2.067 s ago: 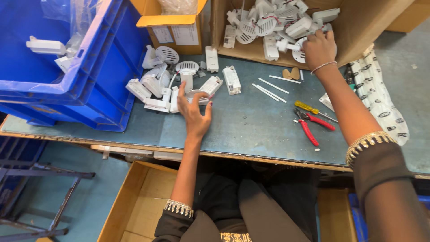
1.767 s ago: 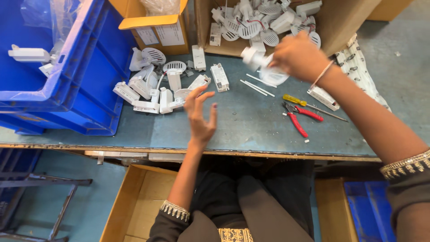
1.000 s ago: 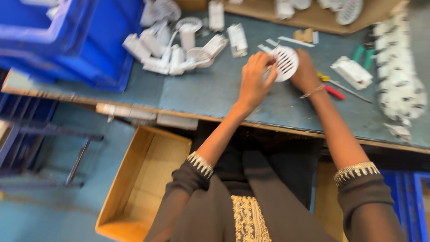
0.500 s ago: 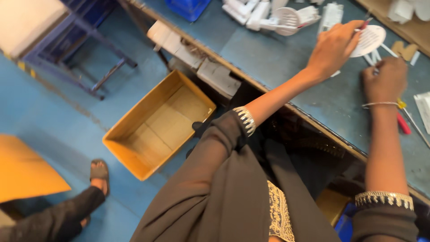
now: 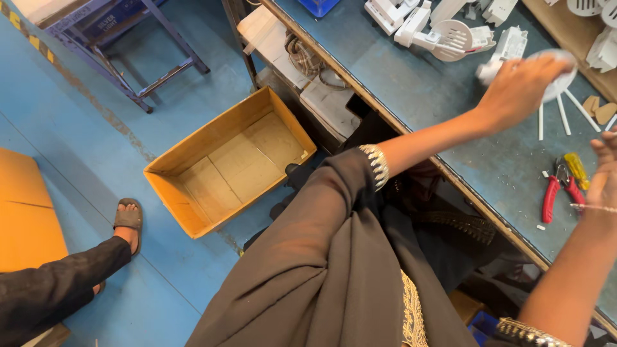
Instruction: The person assembles white plastic electrical components at a workbench. They insert white plastic rods into the components, use red-handled pliers to trim the rods, and place the finished units into a cardboard box.
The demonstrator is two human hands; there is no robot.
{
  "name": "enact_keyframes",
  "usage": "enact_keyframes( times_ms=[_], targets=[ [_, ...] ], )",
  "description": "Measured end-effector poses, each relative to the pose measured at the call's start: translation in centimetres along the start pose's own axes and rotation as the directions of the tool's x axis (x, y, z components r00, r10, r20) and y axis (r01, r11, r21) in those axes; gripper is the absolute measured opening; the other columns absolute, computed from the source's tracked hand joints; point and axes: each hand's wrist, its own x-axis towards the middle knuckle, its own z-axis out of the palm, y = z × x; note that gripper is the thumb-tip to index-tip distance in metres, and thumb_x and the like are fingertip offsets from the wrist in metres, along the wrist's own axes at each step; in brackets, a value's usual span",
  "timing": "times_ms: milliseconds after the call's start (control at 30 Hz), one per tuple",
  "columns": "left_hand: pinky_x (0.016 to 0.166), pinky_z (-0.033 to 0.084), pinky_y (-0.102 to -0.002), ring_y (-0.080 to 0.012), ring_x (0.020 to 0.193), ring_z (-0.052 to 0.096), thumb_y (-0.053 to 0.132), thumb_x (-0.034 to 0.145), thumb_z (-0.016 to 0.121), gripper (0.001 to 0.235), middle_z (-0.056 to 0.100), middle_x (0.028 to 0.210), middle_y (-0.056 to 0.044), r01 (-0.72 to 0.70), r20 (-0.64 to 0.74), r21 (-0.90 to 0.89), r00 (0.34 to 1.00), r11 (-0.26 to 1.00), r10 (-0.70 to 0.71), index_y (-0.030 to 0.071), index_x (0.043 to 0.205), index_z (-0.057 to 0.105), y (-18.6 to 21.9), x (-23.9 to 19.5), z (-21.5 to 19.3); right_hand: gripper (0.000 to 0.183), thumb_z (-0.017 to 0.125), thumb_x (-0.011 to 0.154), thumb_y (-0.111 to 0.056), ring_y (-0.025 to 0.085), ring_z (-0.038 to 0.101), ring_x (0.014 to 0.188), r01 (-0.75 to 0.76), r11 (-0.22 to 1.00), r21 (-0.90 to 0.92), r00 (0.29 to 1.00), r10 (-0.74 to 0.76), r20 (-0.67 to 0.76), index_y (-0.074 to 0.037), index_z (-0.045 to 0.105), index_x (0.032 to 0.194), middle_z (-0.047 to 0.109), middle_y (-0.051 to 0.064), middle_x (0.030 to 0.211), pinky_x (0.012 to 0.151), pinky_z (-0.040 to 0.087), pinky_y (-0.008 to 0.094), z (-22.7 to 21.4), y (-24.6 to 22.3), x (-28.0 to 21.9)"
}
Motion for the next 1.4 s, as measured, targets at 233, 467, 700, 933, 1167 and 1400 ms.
enact_keyframes(
  times_ms=[233,467,700,933,1167,1400],
  targets=[
    [0.102,0.04,-0.039,-0.019,0.109,0.068,0.017,0.092,0.063,0.018,0.071,0.111,0.001,-0.008,0.226,-0.187,0.973,0.982,0.051,0.016,0.107,0.073,2.7,-5.9,-6.9,0.011,0.07,0.111,0.002,0.019,0.072,0.1,-0.106,0.978,0.18,0.982,0.132,-0.137,0.0,0.063,0.119,0.071,0.012,0.11,0.088,0.06,0.031,10.5,-5.6,-7.0],
    [0.105,0.037,-0.039,-0.0223,0.104,0.063,0.011,0.095,0.067,0.008,0.066,0.1,-0.001,-0.035,0.301,-0.23,0.948,0.973,0.105,0.013,0.102,0.071,4.2,-4.8,-10.3,0.015,0.068,0.101,-0.004,0.02,0.073,0.097,-0.058,0.983,0.176,0.958,0.104,-0.268,-0.002,0.062,0.114,0.074,0.013,0.108,0.084,0.061,0.03,16.0,-6.4,-7.8],
    [0.103,0.035,-0.038,-0.0206,0.103,0.062,0.01,0.096,0.067,0.011,0.068,0.101,0.0,-0.03,0.338,-0.218,0.936,0.975,0.104,0.012,0.106,0.071,4.8,-4.4,-10.7,0.016,0.07,0.099,-0.008,0.014,0.071,0.09,-0.066,0.994,0.085,0.945,0.09,-0.313,-0.002,0.062,0.112,0.074,0.011,0.105,0.074,0.058,0.025,17.2,-6.1,-6.5],
    [0.106,0.034,-0.04,-0.0179,0.104,0.063,0.008,0.096,0.067,0.012,0.067,0.098,0.0,-0.043,0.36,-0.19,0.926,0.981,0.11,0.01,0.107,0.071,4.7,-4.6,-10.4,0.015,0.07,0.099,-0.008,0.01,0.07,0.092,-0.092,0.995,-0.033,0.97,0.082,-0.23,-0.002,0.062,0.11,0.074,0.008,0.103,0.075,0.057,0.024,17.4,-6.2,-5.6],
    [0.109,0.032,-0.043,-0.0174,0.102,0.063,0.009,0.093,0.07,0.016,0.066,0.094,0.0,-0.087,0.351,-0.127,0.928,0.988,0.127,0.013,0.108,0.073,4.8,-4.6,-10.7,0.016,0.071,0.097,-0.007,0.011,0.07,0.094,-0.185,0.982,-0.041,0.97,0.176,-0.167,-0.002,0.065,0.11,0.073,0.006,0.102,0.077,0.059,0.025,17.3,-6.7,-5.8],
    [0.111,0.03,-0.043,-0.0149,0.104,0.066,0.01,0.09,0.075,0.026,0.073,0.101,0.003,-0.014,0.316,-0.177,0.946,0.984,0.07,0.013,0.116,0.069,5.4,-4.4,-11.2,0.015,0.071,0.095,-0.006,0.012,0.071,0.092,-0.206,0.977,-0.064,0.973,0.197,-0.121,-0.001,0.066,0.109,0.074,0.008,0.101,0.081,0.06,0.026,17.0,-7.0,-6.1]
  ],
)
